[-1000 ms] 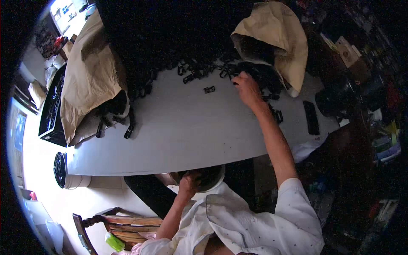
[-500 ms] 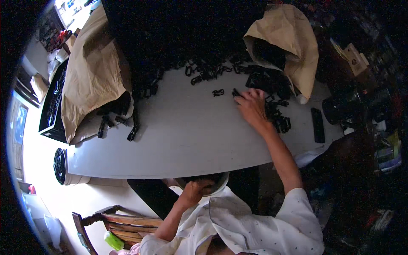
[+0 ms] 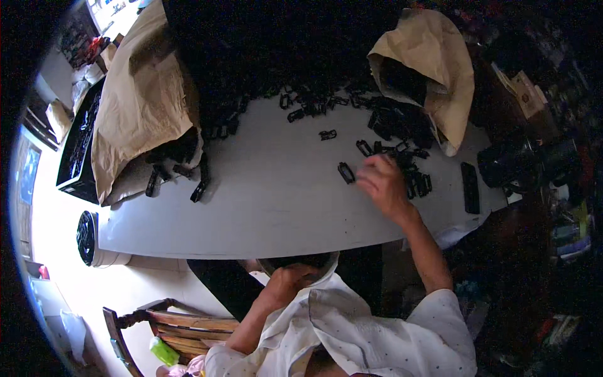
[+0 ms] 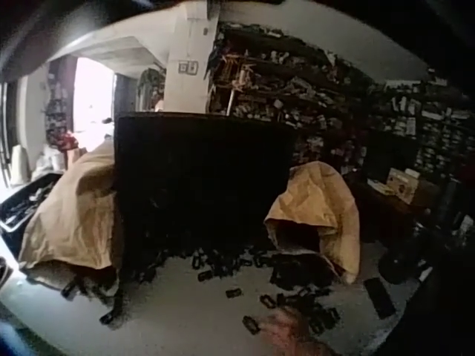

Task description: Assembling small black plastic components by hand at a workbench.

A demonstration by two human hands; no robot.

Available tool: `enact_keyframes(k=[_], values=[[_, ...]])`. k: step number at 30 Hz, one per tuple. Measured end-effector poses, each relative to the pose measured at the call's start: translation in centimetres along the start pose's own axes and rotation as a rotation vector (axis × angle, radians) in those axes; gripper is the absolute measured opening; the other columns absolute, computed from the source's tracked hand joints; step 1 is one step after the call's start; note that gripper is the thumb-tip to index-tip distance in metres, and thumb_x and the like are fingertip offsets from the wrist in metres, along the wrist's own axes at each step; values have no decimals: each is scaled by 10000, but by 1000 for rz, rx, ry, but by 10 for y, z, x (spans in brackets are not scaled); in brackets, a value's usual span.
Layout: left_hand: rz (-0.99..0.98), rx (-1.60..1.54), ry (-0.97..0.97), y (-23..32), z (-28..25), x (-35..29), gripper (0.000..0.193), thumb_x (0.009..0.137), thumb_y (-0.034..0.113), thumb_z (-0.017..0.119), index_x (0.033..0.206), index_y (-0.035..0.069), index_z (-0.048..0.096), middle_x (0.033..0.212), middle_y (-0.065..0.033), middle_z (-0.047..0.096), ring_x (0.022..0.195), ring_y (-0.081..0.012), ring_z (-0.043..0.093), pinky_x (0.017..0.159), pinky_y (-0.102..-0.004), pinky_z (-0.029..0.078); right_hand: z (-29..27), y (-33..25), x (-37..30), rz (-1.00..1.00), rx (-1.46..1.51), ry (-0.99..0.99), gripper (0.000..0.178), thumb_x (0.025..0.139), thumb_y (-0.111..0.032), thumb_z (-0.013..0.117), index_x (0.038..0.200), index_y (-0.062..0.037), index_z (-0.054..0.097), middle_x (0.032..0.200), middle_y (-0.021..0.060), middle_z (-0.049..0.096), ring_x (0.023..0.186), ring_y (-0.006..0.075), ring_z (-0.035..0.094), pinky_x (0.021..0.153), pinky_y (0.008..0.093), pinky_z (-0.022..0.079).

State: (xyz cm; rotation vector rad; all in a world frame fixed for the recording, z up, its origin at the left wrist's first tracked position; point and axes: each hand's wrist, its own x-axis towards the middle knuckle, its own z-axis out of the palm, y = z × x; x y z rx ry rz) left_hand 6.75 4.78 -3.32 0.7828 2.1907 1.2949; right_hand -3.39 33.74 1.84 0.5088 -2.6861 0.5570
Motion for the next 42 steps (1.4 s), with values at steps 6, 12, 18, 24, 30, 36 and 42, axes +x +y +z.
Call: enact_keyframes(k=[6, 12, 18, 24, 30, 36, 42], values=[[-27, -102, 15, 20, -15, 1, 232, 765, 27, 579, 994, 27, 616, 978, -157, 621, 866, -279, 618, 745, -335, 489, 27, -14, 18, 328, -133, -49, 218, 729, -132, 689, 852, -19, 549, 893, 122, 504, 842, 304, 528, 680, 401, 446], [-112, -369, 166, 10, -37, -11, 209, 787, -81, 529, 975, -39, 609, 936, -128, 635, 851, -172, 602, 743, -270, 480, 36, 12, 53, 153, -66, -29, 256, 716, -65, 667, 941, 2, 564, 928, 113, 509, 897, 294, 516, 737, 371, 443], [-280, -419, 476, 17, -69, -10, 134, 773, -13, 581, 894, -26, 638, 815, -93, 641, 716, -155, 606, 633, -252, 495, 39, 27, 99, 40, -30, -58, 265, 703, -30, 654, 965, -20, 614, 938, 111, 532, 902, 274, 534, 766, 359, 444], [-241, -363, 760, -7, -99, -27, 144, 740, -26, 591, 881, -44, 617, 809, -85, 631, 704, -136, 589, 620, -249, 482, 68, 41, 110, -19, 37, -118, 249, 702, 0, 642, 949, -21, 617, 941, 116, 548, 870, 286, 542, 748, 373, 448], [-219, 299, 1168, -24, -141, 0, 232, 727, -22, 617, 947, 52, 604, 879, -86, 564, 806, -207, 562, 691, -304, 450, 63, 49, 93, 18, 0, -112, 211, 711, -3, 625, 913, 5, 563, 950, 164, 533, 902, 341, 520, 754, 402, 429], [-286, 669, 1114, -42, -159, 26, 289, 715, 66, 619, 1001, 81, 581, 895, -111, 534, 877, -300, 493, 766, -381, 408, 74, 25, 56, -52, -315, -43, 202, 779, -35, 577, 967, 10, 519, 963, 195, 529, 944, 373, 510, 767, 395, 424], [-185, 667, 1067, -39, -149, 30, 211, 735, 113, 614, 935, 49, 591, 851, -86, 553, 841, -245, 524, 731, -346, 425, 41, -26, 32, 278, 404, -132, 155, 855, -99, 500, 970, 6, 499, 856, 98, 550, 729, 206, 546, 621, 321, 444]])
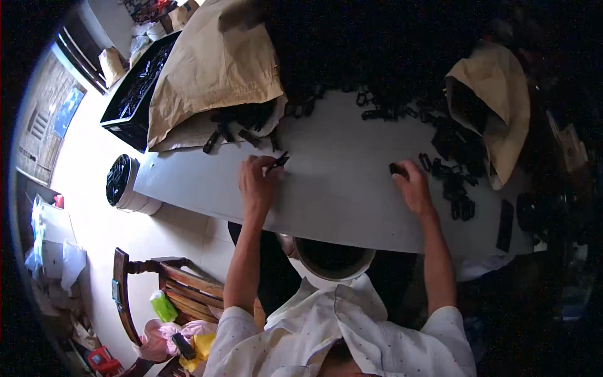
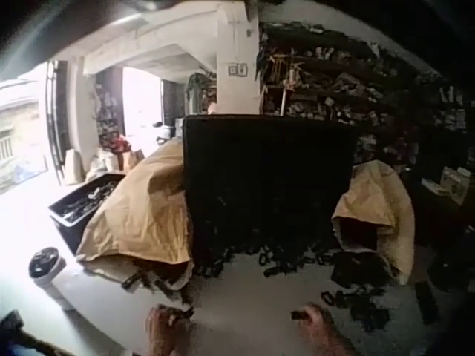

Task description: Assembling small black plastic components by hand at a workbench.

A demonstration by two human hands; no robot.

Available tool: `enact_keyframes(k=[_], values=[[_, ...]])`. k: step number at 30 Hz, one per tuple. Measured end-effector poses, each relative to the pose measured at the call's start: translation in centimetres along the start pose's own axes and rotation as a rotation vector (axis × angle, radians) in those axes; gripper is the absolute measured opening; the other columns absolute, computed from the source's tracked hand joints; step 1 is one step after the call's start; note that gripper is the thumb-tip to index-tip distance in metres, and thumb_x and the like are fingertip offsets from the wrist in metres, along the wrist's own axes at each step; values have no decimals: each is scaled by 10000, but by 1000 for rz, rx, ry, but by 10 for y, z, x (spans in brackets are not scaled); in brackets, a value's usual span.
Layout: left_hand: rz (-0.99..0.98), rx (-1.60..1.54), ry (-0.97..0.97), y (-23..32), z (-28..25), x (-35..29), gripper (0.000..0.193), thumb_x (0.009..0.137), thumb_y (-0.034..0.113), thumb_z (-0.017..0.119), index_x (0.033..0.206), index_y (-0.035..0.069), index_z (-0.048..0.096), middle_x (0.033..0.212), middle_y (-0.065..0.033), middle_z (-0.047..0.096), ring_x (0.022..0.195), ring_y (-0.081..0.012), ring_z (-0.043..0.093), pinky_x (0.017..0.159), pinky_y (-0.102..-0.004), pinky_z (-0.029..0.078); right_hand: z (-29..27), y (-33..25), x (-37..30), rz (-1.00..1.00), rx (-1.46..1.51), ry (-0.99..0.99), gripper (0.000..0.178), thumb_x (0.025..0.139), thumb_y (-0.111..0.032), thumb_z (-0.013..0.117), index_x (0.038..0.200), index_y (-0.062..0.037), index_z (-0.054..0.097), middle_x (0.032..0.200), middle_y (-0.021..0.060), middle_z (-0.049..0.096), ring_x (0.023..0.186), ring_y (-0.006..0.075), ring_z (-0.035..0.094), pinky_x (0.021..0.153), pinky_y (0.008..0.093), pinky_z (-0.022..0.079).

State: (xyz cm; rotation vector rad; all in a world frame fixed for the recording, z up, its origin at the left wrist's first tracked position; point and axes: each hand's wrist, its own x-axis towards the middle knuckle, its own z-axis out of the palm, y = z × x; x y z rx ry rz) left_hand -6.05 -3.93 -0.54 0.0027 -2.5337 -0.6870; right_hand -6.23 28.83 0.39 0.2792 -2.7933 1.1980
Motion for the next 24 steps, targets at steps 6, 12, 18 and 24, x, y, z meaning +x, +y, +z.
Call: enact_keyframes(k=[6, 12, 18, 24], values=[[-452, -1354, -444, 49, 8, -33, 164, 866, 143, 519, 871, -15, 562, 754, -30, 558, 639, -113, 507, 627, -244, 420, 26, -51, -31, 205, 761, -173, 134, 833, -44, 487, 965, -33, 501, 765, 15, 518, 520, 55, 439, 444, 199, 362], [-586, -1208, -373, 81, 11, -55, 288, 870, 250, 519, 948, -22, 574, 808, -50, 587, 696, -134, 549, 622, -264, 462, 35, -67, -45, 96, 737, -160, 171, 813, -22, 550, 975, -26, 496, 817, 29, 522, 554, 55, 457, 471, 213, 390], [-671, -1378, -628, 95, 5, -58, 250, 919, 114, 417, 1011, -68, 561, 948, -111, 600, 720, -176, 617, 708, -269, 525, 26, -66, -48, -240, 301, -8, 216, 756, 9, 596, 951, 1, 504, 851, 79, 531, 732, 181, 564, 619, 287, 465], [-638, -1431, -764, 105, -4, -60, 293, 904, 183, 469, 1079, -36, 553, 944, -106, 611, 793, -176, 613, 750, -317, 505, 23, -69, -55, -346, 11, -49, 292, 696, 11, 636, 958, -9, 509, 899, 120, 521, 783, 277, 589, 645, 343, 487]])
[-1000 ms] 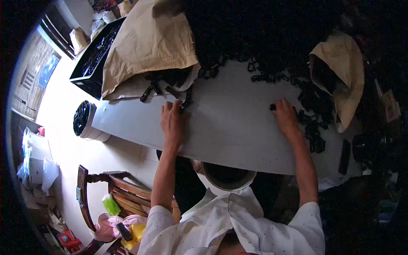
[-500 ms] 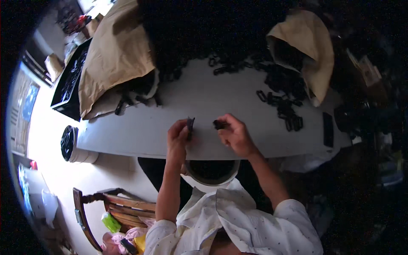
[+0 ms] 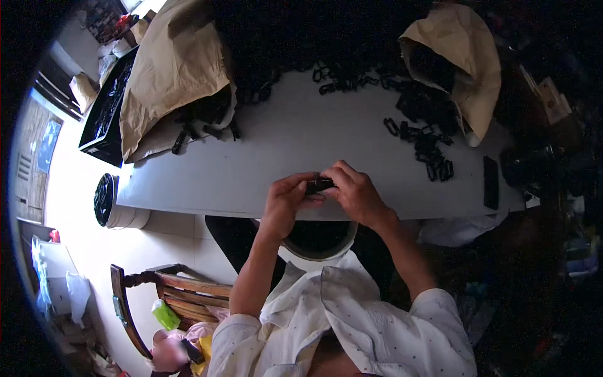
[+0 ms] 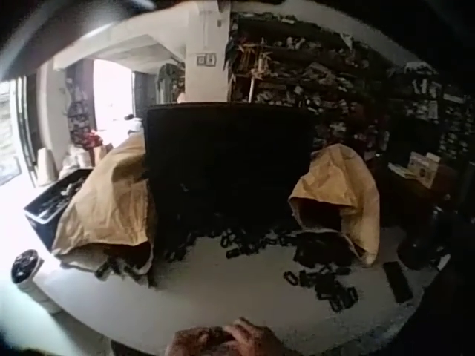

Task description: Assembling small black plastic components by hand at a workbench.

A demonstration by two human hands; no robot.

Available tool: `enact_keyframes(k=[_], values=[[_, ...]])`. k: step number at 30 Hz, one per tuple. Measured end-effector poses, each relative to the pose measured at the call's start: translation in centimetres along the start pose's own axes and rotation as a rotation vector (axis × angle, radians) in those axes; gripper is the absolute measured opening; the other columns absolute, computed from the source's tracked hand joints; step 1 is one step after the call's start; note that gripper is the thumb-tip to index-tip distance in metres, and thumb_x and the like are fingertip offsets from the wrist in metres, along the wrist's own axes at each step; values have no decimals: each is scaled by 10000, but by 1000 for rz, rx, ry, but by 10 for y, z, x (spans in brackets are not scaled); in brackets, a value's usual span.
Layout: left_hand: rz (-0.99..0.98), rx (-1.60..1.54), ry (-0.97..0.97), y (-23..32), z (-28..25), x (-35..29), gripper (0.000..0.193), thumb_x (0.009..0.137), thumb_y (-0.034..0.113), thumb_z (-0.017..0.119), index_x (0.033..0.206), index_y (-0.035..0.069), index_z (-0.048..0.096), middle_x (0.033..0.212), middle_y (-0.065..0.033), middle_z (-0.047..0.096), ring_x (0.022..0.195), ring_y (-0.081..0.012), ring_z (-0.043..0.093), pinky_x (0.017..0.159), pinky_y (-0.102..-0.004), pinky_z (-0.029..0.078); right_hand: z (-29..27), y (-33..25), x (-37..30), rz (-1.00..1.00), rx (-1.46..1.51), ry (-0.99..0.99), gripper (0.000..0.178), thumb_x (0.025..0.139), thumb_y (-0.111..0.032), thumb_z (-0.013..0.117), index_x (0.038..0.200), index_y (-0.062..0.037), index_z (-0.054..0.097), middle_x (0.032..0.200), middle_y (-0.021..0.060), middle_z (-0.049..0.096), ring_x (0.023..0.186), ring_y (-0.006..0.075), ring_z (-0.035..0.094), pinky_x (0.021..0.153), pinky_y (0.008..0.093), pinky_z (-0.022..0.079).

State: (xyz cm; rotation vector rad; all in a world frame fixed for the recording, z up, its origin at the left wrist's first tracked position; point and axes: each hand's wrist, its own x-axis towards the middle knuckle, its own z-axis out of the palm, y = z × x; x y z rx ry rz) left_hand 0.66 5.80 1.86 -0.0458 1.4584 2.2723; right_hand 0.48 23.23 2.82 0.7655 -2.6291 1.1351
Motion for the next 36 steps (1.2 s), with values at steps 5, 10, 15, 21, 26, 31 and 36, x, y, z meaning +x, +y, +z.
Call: enact_keyframes(k=[5, 10, 15, 21, 26, 31, 36], values=[[58, 76, 15, 2, 3, 0, 263, 921, 79, 385, 1096, -74, 509, 965, -138, 602, 783, -178, 627, 736, -272, 524, -3, 0, -3, -86, -133, -105, 324, 728, -45, 640, 1012, -1, 491, 933, 136, 505, 770, 301, 605, 627, 363, 513], [87, 184, 92, -7, 15, 0, 250, 907, 65, 406, 1091, -48, 533, 944, -119, 613, 807, -185, 620, 729, -261, 515, 4, 1, -7, -58, -206, -106, 194, 778, -45, 556, 950, 0, 478, 928, 151, 497, 738, 315, 602, 612, 382, 512], [225, 634, 148, -12, 16, -1, 261, 841, 60, 505, 1079, -30, 567, 945, -113, 625, 819, -176, 604, 726, -280, 485, 16, -8, -17, 36, -184, -39, 157, 784, -43, 538, 924, -6, 479, 918, 160, 492, 751, 326, 595, 622, 395, 506], [276, 209, 95, -20, 10, -13, 279, 778, 27, 568, 1051, -28, 574, 966, -84, 609, 896, -162, 559, 807, -281, 441, 10, -12, -17, 143, 263, 51, 307, 652, 2, 689, 908, -18, 519, 858, 66, 497, 674, 172, 534, 593, 276, 447], [182, 31, 18, -18, 8, -28, 194, 773, 19, 582, 962, -18, 592, 932, -75, 603, 868, -151, 551, 792, -269, 429, 25, 0, -34, 329, 666, -14, 316, 647, 1, 713, 892, -21, 515, 828, 32, 487, 690, 98, 496, 602, 226, 418], [138, 78, -8, -35, 2, -44, 130, 780, -4, 572, 906, 17, 596, 874, -46, 595, 836, -149, 552, 757, -269, 439, 19, -1, -37, 277, 349, -338, 369, 697, -235, 728, 929, -22, 536, 833, 113, 544, 784, 208, 554, 711, 347, 444], [-126, 277, -98, -123, -33, -55, 140, 808, -14, 530, 941, -11, 573, 896, -18, 547, 880, -94, 504, 726, -226, 430, -21, 63, 34, 244, 304, -448, 232, 779, -153, 626, 965, -23, 578, 831, 75, 575, 785, 168, 558, 709, 310, 453]])
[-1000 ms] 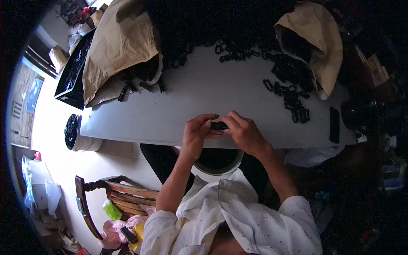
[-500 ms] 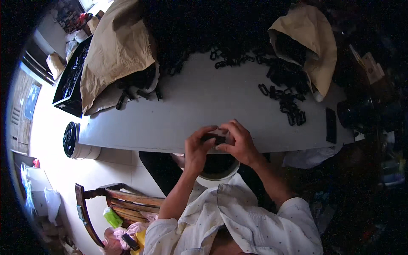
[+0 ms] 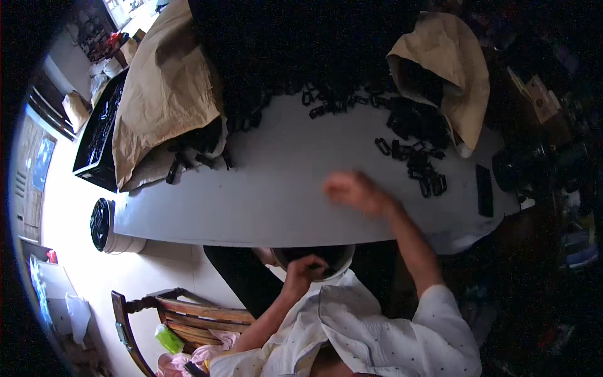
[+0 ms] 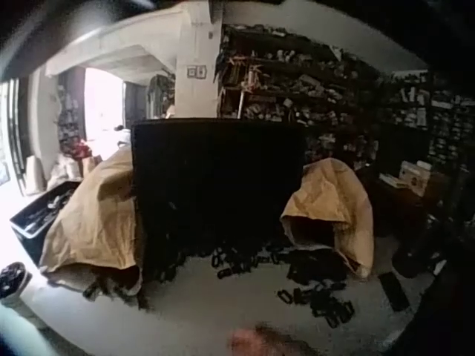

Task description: Assembling small black plastic components by hand at a workbench.

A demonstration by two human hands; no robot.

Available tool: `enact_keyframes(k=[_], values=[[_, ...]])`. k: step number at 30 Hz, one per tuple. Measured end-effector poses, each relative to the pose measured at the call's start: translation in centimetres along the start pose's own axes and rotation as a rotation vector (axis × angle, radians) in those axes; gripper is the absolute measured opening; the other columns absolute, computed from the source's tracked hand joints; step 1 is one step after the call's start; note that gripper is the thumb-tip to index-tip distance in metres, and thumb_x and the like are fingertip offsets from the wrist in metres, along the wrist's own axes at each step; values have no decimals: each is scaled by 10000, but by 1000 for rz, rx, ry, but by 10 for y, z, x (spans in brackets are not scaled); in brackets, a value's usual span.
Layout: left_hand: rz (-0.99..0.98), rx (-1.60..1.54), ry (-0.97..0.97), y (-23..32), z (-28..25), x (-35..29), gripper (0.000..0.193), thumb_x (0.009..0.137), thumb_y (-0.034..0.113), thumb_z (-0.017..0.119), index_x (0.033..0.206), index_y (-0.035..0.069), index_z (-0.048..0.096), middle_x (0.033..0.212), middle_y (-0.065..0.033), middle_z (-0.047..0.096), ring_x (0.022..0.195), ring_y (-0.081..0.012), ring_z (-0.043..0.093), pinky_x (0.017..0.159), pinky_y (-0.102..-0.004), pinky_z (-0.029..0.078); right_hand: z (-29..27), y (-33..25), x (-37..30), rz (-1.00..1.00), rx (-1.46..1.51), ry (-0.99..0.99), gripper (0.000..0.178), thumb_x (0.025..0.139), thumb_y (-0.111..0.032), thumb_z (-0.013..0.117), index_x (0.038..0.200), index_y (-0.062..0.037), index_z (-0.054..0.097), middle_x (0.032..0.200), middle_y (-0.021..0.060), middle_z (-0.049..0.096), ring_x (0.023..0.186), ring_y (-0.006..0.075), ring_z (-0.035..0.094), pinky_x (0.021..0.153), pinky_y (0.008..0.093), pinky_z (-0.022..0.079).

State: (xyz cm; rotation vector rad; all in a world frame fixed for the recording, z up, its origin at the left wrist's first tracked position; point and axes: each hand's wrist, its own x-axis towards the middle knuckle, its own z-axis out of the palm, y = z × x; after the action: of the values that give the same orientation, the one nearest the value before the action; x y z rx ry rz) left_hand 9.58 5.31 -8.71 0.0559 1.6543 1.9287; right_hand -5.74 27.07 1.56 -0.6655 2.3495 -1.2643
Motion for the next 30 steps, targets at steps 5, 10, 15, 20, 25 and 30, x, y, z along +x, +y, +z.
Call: enact_keyframes(k=[5, 10, 15, 20, 25, 30], values=[[387, 1061, 10, -49, -30, 24, 239, 826, 156, 566, 1022, 24, 602, 921, -262, 574, 872, -420, 532, 804, -424, 432, -76, 39, 98, -69, -792, 570, 341, 834, -192, 557, 1153, -78, 517, 1223, 133, 425, 1103, 311, 435, 883, 405, 395], [74, 476, -522, 98, -12, 24, 266, 782, 118, 586, 1037, 44, 612, 1040, -148, 607, 989, -302, 562, 902, -390, 415, -91, 66, 134, 111, -966, 628, 398, 867, -287, 512, 1259, -286, 444, 1310, 122, 343, 1193, 346, 330, 947, 550, 287], [437, 266, 80, 129, -44, 126, 209, 790, 14, 503, 950, 32, 636, 984, -131, 619, 914, -238, 587, 780, -326, 460, -79, 64, 128, 113, -975, 508, 397, 869, -292, 507, 1261, -278, 444, 1322, 119, 328, 1210, 340, 321, 948, 555, 285], [916, 924, 390, 163, -60, 207, 350, 658, -46, 514, 979, 49, 617, 980, -155, 579, 877, -337, 549, 782, -387, 436, -50, 48, 85, 146, -917, 471, 390, 858, -274, 522, 1241, -222, 472, 1308, 116, 336, 1203, 338, 326, 960, 540, 280], [993, 1174, 229, 150, -50, 195, 286, 646, -56, 546, 902, 33, 638, 968, -146, 589, 894, -345, 543, 842, -395, 401, -29, 40, 37, 33, -879, 471, 422, 814, -207, 590, 1225, -205, 497, 1313, 99, 335, 1199, 302, 334, 989, 500, 245], [814, 961, 228, 124, -53, 161, 281, 650, -43, 567, 914, 27, 634, 970, -148, 590, 897, -336, 547, 814, -395, 421, -28, 26, 5, 53, -758, 436, 416, 760, -150, 648, 1163, -204, 555, 1279, 86, 369, 1186, 273, 345, 986, 463, 255]])
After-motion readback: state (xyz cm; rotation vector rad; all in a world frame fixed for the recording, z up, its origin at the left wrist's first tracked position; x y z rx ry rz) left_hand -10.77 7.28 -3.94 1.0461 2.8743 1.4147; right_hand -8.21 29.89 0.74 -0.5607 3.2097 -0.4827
